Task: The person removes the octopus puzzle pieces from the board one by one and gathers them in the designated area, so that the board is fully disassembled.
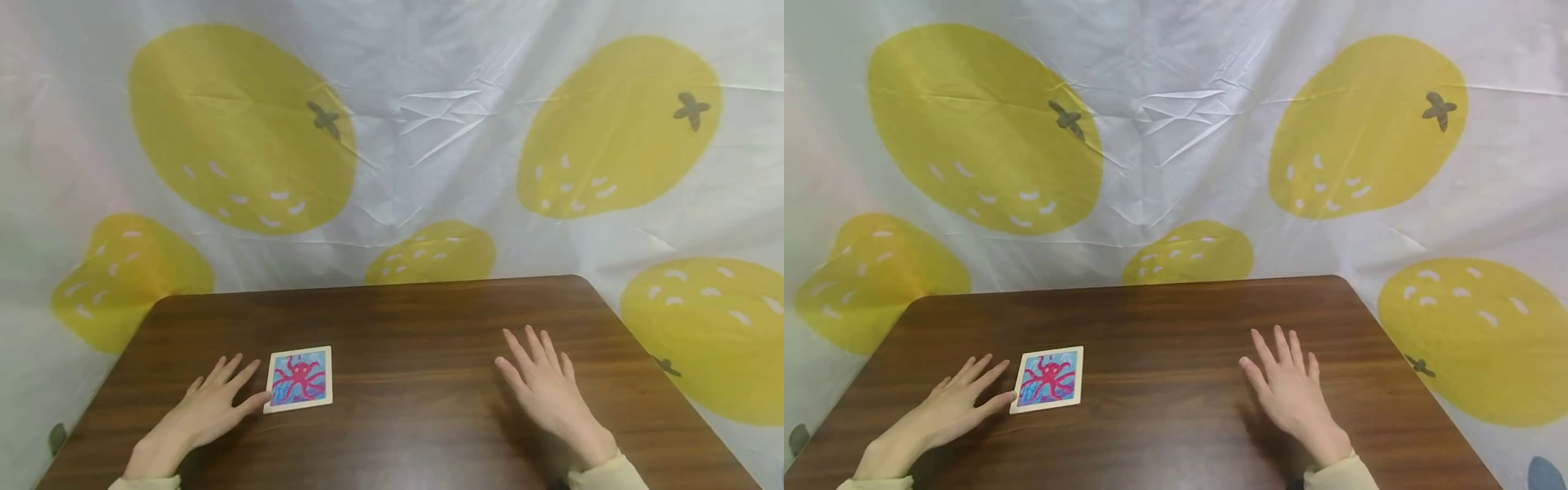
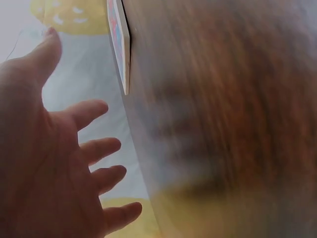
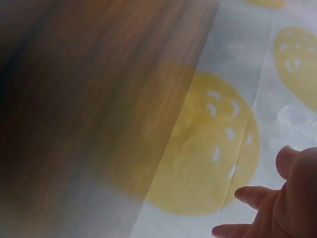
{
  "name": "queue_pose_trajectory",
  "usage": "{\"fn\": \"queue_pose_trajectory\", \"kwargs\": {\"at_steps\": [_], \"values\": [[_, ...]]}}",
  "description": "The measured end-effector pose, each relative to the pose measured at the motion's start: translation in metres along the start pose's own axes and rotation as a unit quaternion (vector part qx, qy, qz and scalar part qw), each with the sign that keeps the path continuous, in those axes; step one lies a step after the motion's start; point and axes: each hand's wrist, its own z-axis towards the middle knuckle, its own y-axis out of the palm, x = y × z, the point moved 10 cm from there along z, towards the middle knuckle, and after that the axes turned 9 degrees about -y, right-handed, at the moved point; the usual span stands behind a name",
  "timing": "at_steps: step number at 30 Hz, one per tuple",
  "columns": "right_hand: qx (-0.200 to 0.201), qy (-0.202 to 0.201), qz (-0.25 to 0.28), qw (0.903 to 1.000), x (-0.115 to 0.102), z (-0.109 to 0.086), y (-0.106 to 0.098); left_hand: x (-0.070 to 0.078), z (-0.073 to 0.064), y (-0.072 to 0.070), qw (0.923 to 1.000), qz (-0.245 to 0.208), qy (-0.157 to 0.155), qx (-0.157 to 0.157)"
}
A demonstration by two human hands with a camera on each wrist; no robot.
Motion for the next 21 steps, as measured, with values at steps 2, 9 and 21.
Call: {"fn": "queue_pose_trajectory", "kwargs": {"at_steps": [2,9,21], "values": [[-0.002,-0.012,-0.002,0.9999,-0.01,0.005,0.003,0.001,0.002,0.002,1.0,0.003,0.001,-0.008],[-0.008,-0.059,-0.001,0.9982,-0.047,0.021,0.02,0.008,0.009,0.009,0.9994,0.013,0.015,-0.027],[-0.027,-0.153,0.012,0.9878,-0.117,0.04,0.047,0.017,0.024,0.011,0.9974,0.002,0.059,-0.042]]}}
